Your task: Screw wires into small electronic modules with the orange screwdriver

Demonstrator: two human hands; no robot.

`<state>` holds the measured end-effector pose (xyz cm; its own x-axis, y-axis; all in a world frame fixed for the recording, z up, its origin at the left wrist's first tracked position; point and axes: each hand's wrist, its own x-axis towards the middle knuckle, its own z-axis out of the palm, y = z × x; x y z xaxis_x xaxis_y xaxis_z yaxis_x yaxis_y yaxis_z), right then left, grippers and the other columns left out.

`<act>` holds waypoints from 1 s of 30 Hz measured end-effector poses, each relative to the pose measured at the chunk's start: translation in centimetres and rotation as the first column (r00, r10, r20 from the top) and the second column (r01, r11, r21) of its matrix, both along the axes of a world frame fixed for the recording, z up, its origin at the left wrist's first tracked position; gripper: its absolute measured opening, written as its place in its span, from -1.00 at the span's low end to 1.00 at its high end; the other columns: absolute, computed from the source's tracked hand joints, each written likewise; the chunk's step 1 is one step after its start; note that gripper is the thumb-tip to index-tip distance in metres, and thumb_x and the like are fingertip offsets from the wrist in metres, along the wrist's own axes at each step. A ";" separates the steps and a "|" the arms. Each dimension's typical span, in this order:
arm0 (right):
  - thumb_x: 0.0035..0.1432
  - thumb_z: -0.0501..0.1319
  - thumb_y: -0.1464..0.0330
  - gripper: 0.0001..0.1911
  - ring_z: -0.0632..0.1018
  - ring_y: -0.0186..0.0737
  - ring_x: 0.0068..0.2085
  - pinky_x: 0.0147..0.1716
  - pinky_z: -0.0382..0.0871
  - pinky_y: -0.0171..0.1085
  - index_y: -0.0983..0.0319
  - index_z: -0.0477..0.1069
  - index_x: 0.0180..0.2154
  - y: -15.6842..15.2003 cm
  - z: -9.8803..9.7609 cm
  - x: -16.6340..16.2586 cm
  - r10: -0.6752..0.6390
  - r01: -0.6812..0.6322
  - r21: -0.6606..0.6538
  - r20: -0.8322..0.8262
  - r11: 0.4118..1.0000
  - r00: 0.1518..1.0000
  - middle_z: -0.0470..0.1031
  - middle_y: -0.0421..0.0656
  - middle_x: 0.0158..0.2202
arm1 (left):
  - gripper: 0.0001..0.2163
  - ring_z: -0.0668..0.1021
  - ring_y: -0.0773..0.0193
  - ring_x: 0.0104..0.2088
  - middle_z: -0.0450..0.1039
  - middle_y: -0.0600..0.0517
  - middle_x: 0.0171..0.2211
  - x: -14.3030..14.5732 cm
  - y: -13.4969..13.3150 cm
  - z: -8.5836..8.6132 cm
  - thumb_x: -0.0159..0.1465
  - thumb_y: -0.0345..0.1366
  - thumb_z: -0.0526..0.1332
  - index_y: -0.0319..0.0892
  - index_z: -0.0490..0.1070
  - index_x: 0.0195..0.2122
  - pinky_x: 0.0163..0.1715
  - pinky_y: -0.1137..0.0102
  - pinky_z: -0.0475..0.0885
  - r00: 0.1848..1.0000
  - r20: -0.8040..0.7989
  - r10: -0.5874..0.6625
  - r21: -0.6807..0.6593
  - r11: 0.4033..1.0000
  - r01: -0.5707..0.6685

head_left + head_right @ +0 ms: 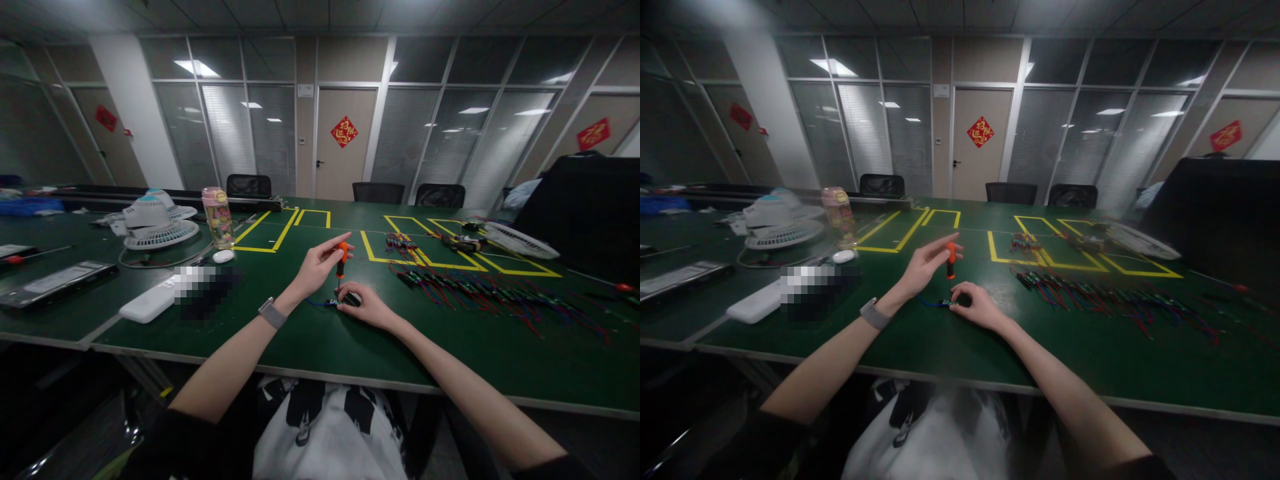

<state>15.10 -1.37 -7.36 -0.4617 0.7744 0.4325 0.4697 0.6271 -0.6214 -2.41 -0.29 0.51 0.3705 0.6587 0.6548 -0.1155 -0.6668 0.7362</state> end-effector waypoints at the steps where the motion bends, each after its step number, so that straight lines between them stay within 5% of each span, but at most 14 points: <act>1: 0.02 0.29 0.40 -0.92 0.51 -0.15 -0.08 0.01 0.30 -0.13 0.22 0.46 -0.36 0.0 0.0 0.0 -0.002 0.002 -0.002 0.001 1.000 1.000 0.50 -0.08 -0.15 | -0.64 0.50 0.29 -0.21 0.45 -0.03 -0.20 0.0 0.1 -0.1 0.27 -0.27 0.15 -0.12 0.35 0.10 -0.13 0.35 0.41 1.000 0.005 0.023 0.001 1.000 -0.023; 5: 0.01 0.29 0.40 -0.92 0.51 -0.14 -0.08 0.01 0.31 -0.13 0.23 0.46 -0.36 -0.1 0.1 0.0 -0.002 0.002 -0.002 0.001 1.000 1.000 0.51 -0.08 -0.15 | -0.71 0.46 0.31 -0.15 0.39 -0.03 -0.12 0.0 0.1 0.0 0.21 -0.26 0.22 -0.09 0.47 -0.03 -0.11 0.40 0.39 0.987 0.015 0.160 0.083 0.983 -0.161; 9: 0.01 0.30 0.39 -0.92 0.51 -0.14 -0.07 0.01 0.31 -0.14 0.23 0.47 -0.36 0.0 0.0 0.0 0.000 0.000 0.007 -0.006 1.000 1.000 0.51 -0.07 -0.15 | -0.67 0.50 0.28 -0.12 0.43 -0.06 -0.07 -0.1 0.0 0.1 0.32 -0.30 0.03 -0.13 0.36 0.09 -0.07 0.34 0.38 0.999 0.033 0.013 -0.012 1.000 -0.012; 11: 0.01 0.30 0.38 -0.92 0.51 -0.14 -0.07 0.01 0.31 -0.13 0.22 0.47 -0.36 0.0 0.0 0.0 -0.002 0.002 0.009 -0.005 1.000 1.000 0.51 -0.08 -0.15 | -0.66 0.51 0.27 -0.15 0.46 -0.06 -0.13 0.0 0.0 0.0 0.29 -0.28 0.10 -0.14 0.37 0.08 -0.10 0.34 0.39 0.999 0.051 0.006 -0.028 1.000 -0.005; 16: 0.01 0.30 0.38 -0.91 0.51 -0.13 -0.08 0.00 0.31 -0.13 0.22 0.47 -0.36 0.1 -0.1 0.0 -0.006 0.006 0.007 -0.001 1.000 1.000 0.51 -0.08 -0.15 | -0.73 0.46 0.28 -0.12 0.37 -0.05 -0.10 -0.1 0.0 0.0 0.19 -0.26 0.24 -0.12 0.50 -0.08 -0.09 0.39 0.37 0.977 0.027 0.211 0.075 0.974 -0.213; 20: 0.01 0.29 0.38 -0.91 0.51 -0.14 -0.08 0.01 0.31 -0.14 0.22 0.48 -0.35 0.1 -0.1 0.0 0.001 -0.001 0.014 -0.007 1.000 1.000 0.51 -0.08 -0.15 | -0.68 0.44 0.21 0.03 0.32 -0.07 0.10 -0.3 0.1 0.2 0.28 -0.31 0.09 -0.09 0.40 0.06 0.06 0.28 0.31 0.999 0.037 0.019 -0.017 1.000 -0.018; 23: 0.01 0.29 0.39 -0.91 0.51 -0.14 -0.07 0.01 0.31 -0.13 0.22 0.48 -0.35 0.0 0.0 0.0 -0.001 0.001 0.006 -0.005 1.000 1.000 0.51 -0.08 -0.15 | -0.64 0.53 0.20 -0.07 0.40 -0.11 0.05 -0.2 0.1 0.1 0.29 -0.30 0.10 -0.13 0.33 0.12 0.03 0.21 0.35 0.992 0.084 -0.090 -0.083 0.992 0.097; 27: 0.01 0.29 0.40 -0.91 0.51 -0.13 -0.07 0.01 0.30 -0.12 0.23 0.47 -0.36 0.0 0.0 0.0 -0.001 0.001 -0.003 -0.005 1.000 1.000 0.51 -0.07 -0.14 | -0.66 0.53 0.24 -0.16 0.47 -0.08 -0.14 -0.1 0.1 -0.1 0.19 -0.28 0.24 -0.18 0.43 0.01 -0.06 0.28 0.42 0.996 0.066 0.066 -0.001 0.998 -0.066; 30: 0.01 0.29 0.40 -0.92 0.51 -0.13 -0.08 0.01 0.30 -0.12 0.23 0.47 -0.36 0.1 0.0 0.0 0.003 -0.003 0.002 -0.011 1.000 1.000 0.51 -0.07 -0.15 | -0.69 0.47 0.25 -0.10 0.39 -0.07 -0.10 -0.2 0.3 -0.1 0.15 -0.30 0.28 -0.14 0.48 -0.06 -0.04 0.33 0.39 0.982 0.025 0.185 0.097 0.978 -0.186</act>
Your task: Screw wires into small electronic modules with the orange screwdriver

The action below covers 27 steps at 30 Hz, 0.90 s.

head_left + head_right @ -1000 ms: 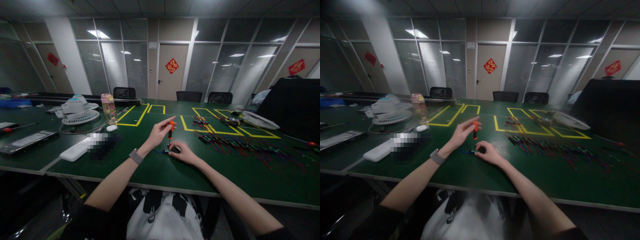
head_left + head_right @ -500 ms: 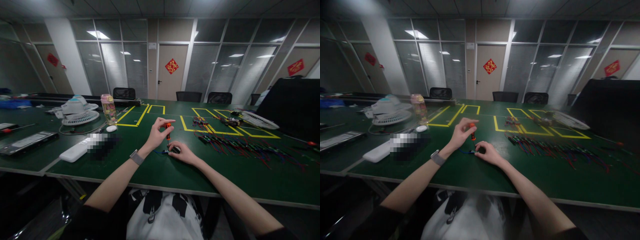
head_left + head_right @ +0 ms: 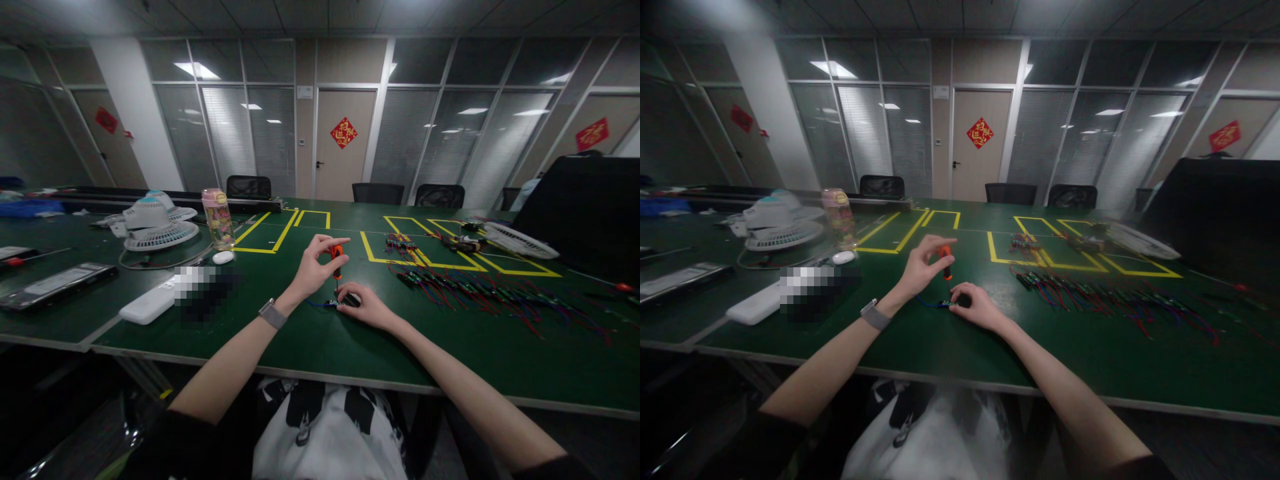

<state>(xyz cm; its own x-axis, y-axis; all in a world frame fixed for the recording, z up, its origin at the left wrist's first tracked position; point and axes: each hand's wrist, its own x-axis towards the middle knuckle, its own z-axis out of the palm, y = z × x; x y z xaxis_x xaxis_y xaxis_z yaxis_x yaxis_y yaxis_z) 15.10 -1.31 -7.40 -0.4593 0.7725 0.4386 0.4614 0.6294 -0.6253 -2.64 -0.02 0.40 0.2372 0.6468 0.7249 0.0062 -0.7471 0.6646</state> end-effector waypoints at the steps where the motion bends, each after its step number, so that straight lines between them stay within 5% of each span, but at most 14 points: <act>1: 0.01 0.29 0.40 -0.92 0.51 -0.13 -0.08 0.01 0.31 -0.13 0.23 0.47 -0.36 0.0 0.0 0.0 0.004 -0.004 0.004 -0.002 1.000 1.000 0.51 -0.07 -0.16 | -0.69 0.46 0.24 -0.06 0.36 -0.07 -0.05 0.0 0.1 0.0 0.17 -0.31 0.25 -0.11 0.47 -0.03 -0.02 0.33 0.38 1.000 -0.015 -0.013 -0.006 1.000 0.012; 7: 0.00 0.29 0.40 -0.92 0.51 -0.14 -0.09 -0.01 0.31 -0.13 0.22 0.47 -0.36 -0.1 0.1 0.0 0.001 -0.001 0.004 0.001 1.000 1.000 0.51 -0.08 -0.16 | -0.58 0.53 0.24 -0.14 0.41 -0.08 -0.01 0.1 0.0 0.1 0.28 -0.34 0.09 -0.10 0.23 0.19 -0.05 0.26 0.41 0.964 -0.027 -0.264 -0.144 0.955 0.257; 13: 0.01 0.29 0.39 -0.93 0.51 -0.14 -0.07 0.02 0.30 -0.13 0.22 0.46 -0.37 -0.1 0.1 -0.1 -0.005 0.005 -0.004 -0.004 1.000 1.000 0.51 -0.08 -0.15 | -0.65 0.44 0.30 -0.18 0.36 0.01 -0.20 -0.1 -0.7 0.3 0.18 -0.28 0.26 -0.06 0.42 0.02 -0.07 0.35 0.36 0.986 -0.143 0.087 0.108 0.992 -0.072; 17: 0.01 0.29 0.39 -0.92 0.51 -0.14 -0.07 0.02 0.30 -0.14 0.22 0.46 -0.36 -0.1 0.1 -0.1 -0.008 0.008 -0.007 0.003 1.000 1.000 0.51 -0.08 -0.14 | -0.66 0.45 0.29 -0.08 0.35 -0.04 -0.05 -0.1 -0.6 0.2 0.33 -0.33 0.02 -0.05 0.32 0.12 0.00 0.31 0.33 0.993 -0.114 -0.014 0.060 0.998 0.021; 20: 0.01 0.29 0.39 -0.92 0.51 -0.14 -0.07 0.02 0.30 -0.14 0.23 0.47 -0.37 -0.1 0.1 -0.1 -0.014 0.014 -0.010 0.009 1.000 1.000 0.51 -0.07 -0.15 | -0.58 0.51 0.29 -0.14 0.40 -0.05 -0.06 0.2 -0.4 -0.1 0.32 -0.34 0.04 -0.08 0.16 0.22 -0.07 0.32 0.39 0.997 -0.030 -0.077 -0.004 0.997 0.077; 24: 0.01 0.31 0.33 -0.84 0.52 -0.13 -0.09 -0.01 0.32 -0.13 0.23 0.47 -0.32 -0.3 0.2 -0.1 -0.022 0.022 -0.026 -0.003 0.999 1.000 0.52 -0.09 -0.17 | -0.65 0.47 0.32 -0.22 0.40 0.00 -0.20 0.2 -0.7 0.0 0.23 -0.29 0.20 -0.11 0.35 0.07 -0.12 0.36 0.39 0.987 -0.087 0.134 0.150 0.981 -0.120; 27: 0.01 0.31 0.24 -0.71 0.53 -0.11 -0.12 -0.04 0.35 -0.11 0.22 0.46 -0.21 -0.3 1.1 -0.2 -0.085 0.081 -0.054 -0.068 0.995 0.994 0.54 -0.11 -0.18 | -0.71 0.43 0.31 -0.21 0.34 0.01 -0.23 0.1 -1.1 0.2 0.29 -0.28 0.13 -0.11 0.39 0.03 -0.12 0.37 0.36 0.949 -0.176 0.262 0.259 0.942 -0.212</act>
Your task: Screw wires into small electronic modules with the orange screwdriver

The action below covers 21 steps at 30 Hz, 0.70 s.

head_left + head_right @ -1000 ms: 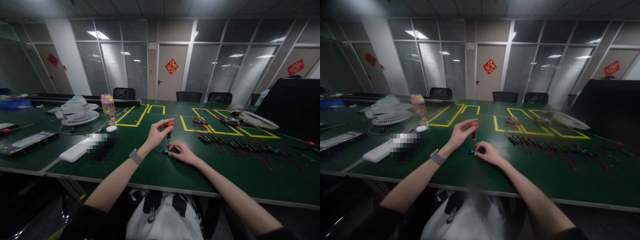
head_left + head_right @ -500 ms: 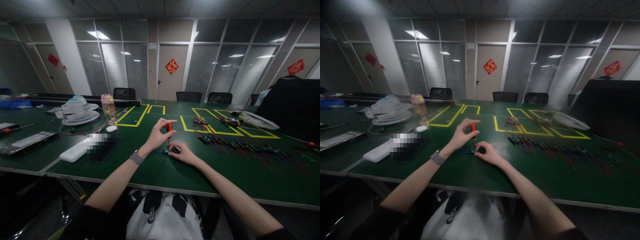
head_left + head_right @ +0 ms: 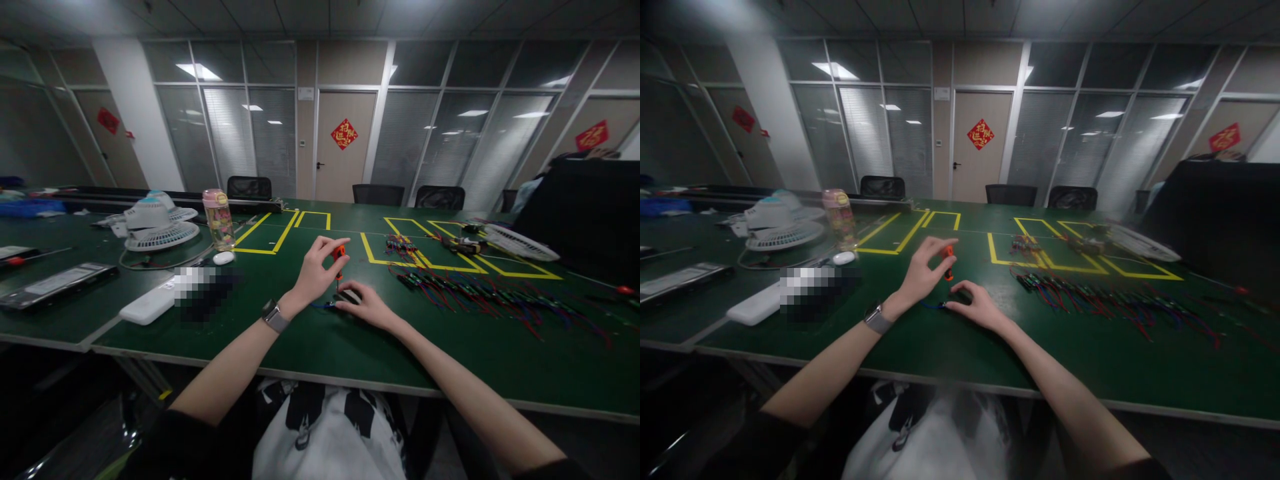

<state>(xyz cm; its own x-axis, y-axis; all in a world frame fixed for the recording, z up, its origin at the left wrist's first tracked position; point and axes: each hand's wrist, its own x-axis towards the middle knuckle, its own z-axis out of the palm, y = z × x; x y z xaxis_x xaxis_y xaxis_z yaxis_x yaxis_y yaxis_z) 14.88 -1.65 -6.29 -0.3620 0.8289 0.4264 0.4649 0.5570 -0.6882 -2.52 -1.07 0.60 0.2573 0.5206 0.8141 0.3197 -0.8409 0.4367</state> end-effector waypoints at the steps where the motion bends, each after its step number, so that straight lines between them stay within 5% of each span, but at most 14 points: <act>1: 0.02 0.31 0.22 -0.68 0.52 -0.11 -0.10 -0.02 0.35 -0.11 0.22 0.46 -0.18 0.0 0.5 -0.1 -0.027 0.028 0.009 -0.051 1.000 0.998 0.54 -0.10 -0.17 | -0.70 0.42 0.30 -0.19 0.33 0.00 -0.22 0.0 -0.1 0.1 0.32 -0.30 0.08 -0.11 0.36 0.07 -0.11 0.37 0.35 1.000 -0.019 0.021 0.009 1.000 -0.021; 5: 0.04 0.29 0.21 -0.68 0.51 -0.09 -0.06 0.02 0.34 -0.12 0.23 0.46 -0.18 0.2 2.5 -0.5 -0.054 0.081 0.078 -0.301 0.994 0.952 0.54 -0.06 -0.13 | -0.67 0.42 0.28 -0.16 0.32 -0.01 -0.21 0.4 -0.4 0.2 0.34 -0.34 0.02 -0.10 0.30 0.12 -0.09 0.36 0.34 0.997 -0.060 0.043 0.018 0.999 -0.042; 12: 0.02 0.27 0.19 -0.74 0.54 -0.09 -0.28 -0.20 0.39 -0.17 0.28 0.51 -0.38 0.1 3.7 -1.6 -0.098 0.145 0.149 -0.285 0.978 0.953 0.57 -0.10 -0.37 | -0.66 0.42 0.22 -0.13 0.32 -0.04 -0.17 0.7 -1.4 1.2 0.33 -0.27 0.05 -0.09 0.30 0.12 -0.07 0.29 0.36 0.968 -0.229 0.100 0.070 0.994 -0.086; 16: 0.02 0.28 0.20 -0.75 0.55 -0.10 -0.28 -0.19 0.38 -0.17 0.28 0.52 -0.41 -0.2 3.7 -1.5 -0.117 0.161 0.133 -0.290 0.978 0.950 0.58 -0.10 -0.38 | -0.58 0.40 0.16 -0.03 0.30 -0.08 -0.03 -0.6 -2.5 1.2 0.36 -0.20 -0.03 -0.06 0.12 0.24 0.00 0.22 0.33 0.921 -0.274 0.276 0.068 0.961 -0.267; 18: 0.03 0.27 0.21 -0.76 0.55 -0.09 -0.26 -0.15 0.37 -0.16 0.27 0.54 -0.39 -0.5 3.7 -1.4 -0.129 0.170 0.121 -0.286 0.978 0.949 0.59 -0.10 -0.35 | -0.57 0.37 0.07 0.03 0.27 -0.12 0.04 -1.7 -3.1 0.3 0.35 -0.22 -0.01 -0.04 0.11 0.25 0.03 0.13 0.30 0.838 -0.296 0.458 0.084 0.887 -0.454; 21: 0.05 0.26 0.21 -0.76 0.56 -0.07 -0.21 -0.11 0.37 -0.13 0.25 0.55 -0.36 -0.8 3.8 -1.4 -0.132 0.170 0.114 -0.280 0.979 0.951 0.60 -0.10 -0.32 | -0.54 0.23 -0.15 0.17 0.14 -0.21 0.19 -3.6 -3.5 -2.1 0.30 -0.27 0.04 -0.03 0.13 0.25 0.11 -0.13 0.12 0.582 -0.386 0.716 0.116 0.663 -0.739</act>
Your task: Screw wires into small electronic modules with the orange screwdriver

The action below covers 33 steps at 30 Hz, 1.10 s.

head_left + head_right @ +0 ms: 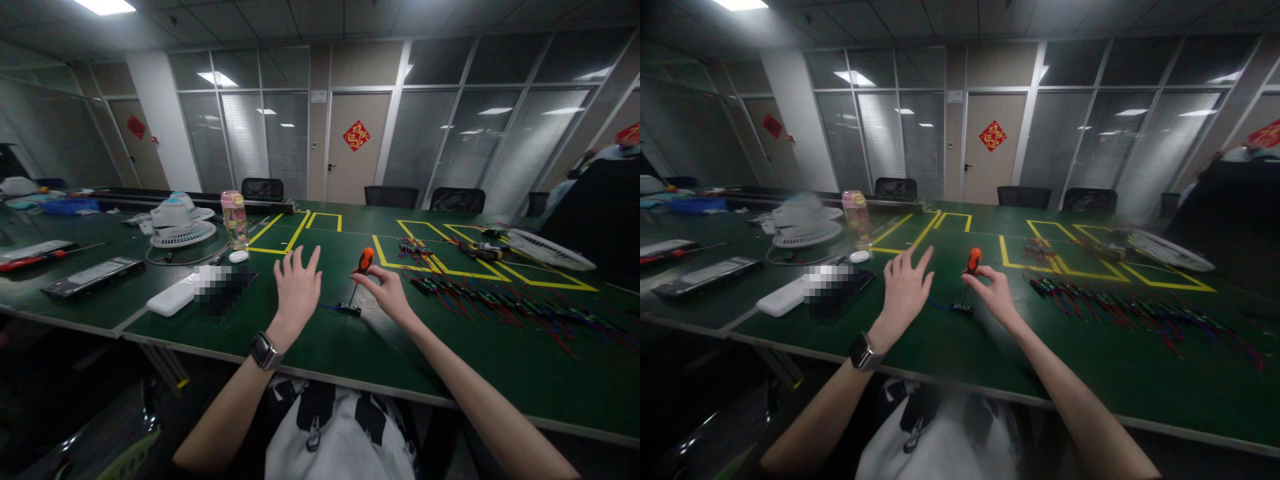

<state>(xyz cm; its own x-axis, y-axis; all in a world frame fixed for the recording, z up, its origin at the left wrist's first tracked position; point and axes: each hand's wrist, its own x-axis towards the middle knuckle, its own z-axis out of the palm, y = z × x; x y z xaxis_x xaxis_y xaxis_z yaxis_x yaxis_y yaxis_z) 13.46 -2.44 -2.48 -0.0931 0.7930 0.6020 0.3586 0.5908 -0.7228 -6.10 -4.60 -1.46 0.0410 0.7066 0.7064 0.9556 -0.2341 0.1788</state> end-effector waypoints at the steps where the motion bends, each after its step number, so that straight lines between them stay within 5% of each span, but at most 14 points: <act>1: 0.05 0.26 0.21 -0.77 0.56 -0.06 -0.20 -0.10 0.37 -0.12 0.25 0.56 -0.36 -0.1 0.0 0.0 -0.001 0.001 -0.002 0.001 1.000 1.000 0.60 -0.10 -0.32 | -0.52 0.18 -0.22 0.20 0.11 -0.23 0.21 -0.7 -0.1 -0.8 0.29 -0.26 0.07 -0.03 0.13 0.25 0.10 -0.22 0.06 0.995 -0.029 0.098 -0.037 0.994 -0.099; 9: 0.06 0.25 0.19 -0.74 0.55 -0.03 -0.17 -0.08 0.35 -0.09 0.25 0.56 -0.33 0.1 -0.1 0.1 0.012 -0.012 -0.029 0.005 0.999 1.000 0.60 -0.08 -0.28 | -0.53 0.08 -0.41 0.23 0.03 -0.22 0.29 -5.4 0.0 -3.6 0.29 -0.06 0.00 0.02 0.18 0.22 -0.11 -0.51 -0.05 0.900 -0.195 0.390 -0.302 0.849 -0.433; 22: 0.06 0.24 0.18 -0.73 0.55 -0.05 -0.20 -0.11 0.36 -0.10 0.25 0.55 -0.33 -0.1 -0.1 0.1 0.015 -0.015 -0.028 0.012 1.000 1.000 0.60 -0.08 -0.30 | -0.48 0.10 -0.43 0.21 -0.05 -0.22 0.31 -7.3 0.2 -3.5 0.26 0.03 0.00 0.03 0.16 0.23 -0.15 -0.50 0.03 0.896 -0.135 0.422 -0.470 0.769 -0.433; 25: 0.06 0.25 0.18 -0.73 0.55 -0.05 -0.21 -0.11 0.36 -0.10 0.25 0.55 -0.34 0.0 -0.3 0.2 0.016 -0.016 -0.021 0.002 1.000 1.000 0.60 -0.09 -0.31 | -0.49 0.10 -0.43 0.21 -0.04 -0.24 0.30 -7.0 -0.1 -3.2 0.26 -0.01 0.03 -0.01 0.17 0.23 -0.14 -0.50 0.04 0.897 -0.128 0.422 -0.415 0.799 -0.435; 28: 0.06 0.25 0.19 -0.74 0.55 -0.06 -0.21 -0.11 0.36 -0.12 0.24 0.55 -0.34 0.0 -0.3 0.1 0.018 -0.018 -0.025 0.000 1.000 1.000 0.60 -0.10 -0.31 | -0.49 0.05 -0.36 0.25 -0.05 -0.26 0.30 -6.2 -0.6 -2.2 0.28 -0.09 0.04 -0.04 0.10 0.26 -0.03 -0.45 -0.04 0.915 -0.110 0.389 -0.199 0.893 -0.404; 33: 0.06 0.25 0.19 -0.74 0.55 -0.05 -0.20 -0.10 0.35 -0.12 0.24 0.55 -0.33 0.0 -0.4 0.0 0.020 -0.019 -0.035 0.006 0.999 1.000 0.60 -0.10 -0.30 | -0.53 0.05 -0.13 0.29 -0.01 -0.19 0.29 -4.0 -1.1 -0.1 0.33 -0.22 0.02 -0.05 0.07 0.27 0.20 -0.16 -0.04 0.998 -0.026 0.050 0.035 0.998 -0.049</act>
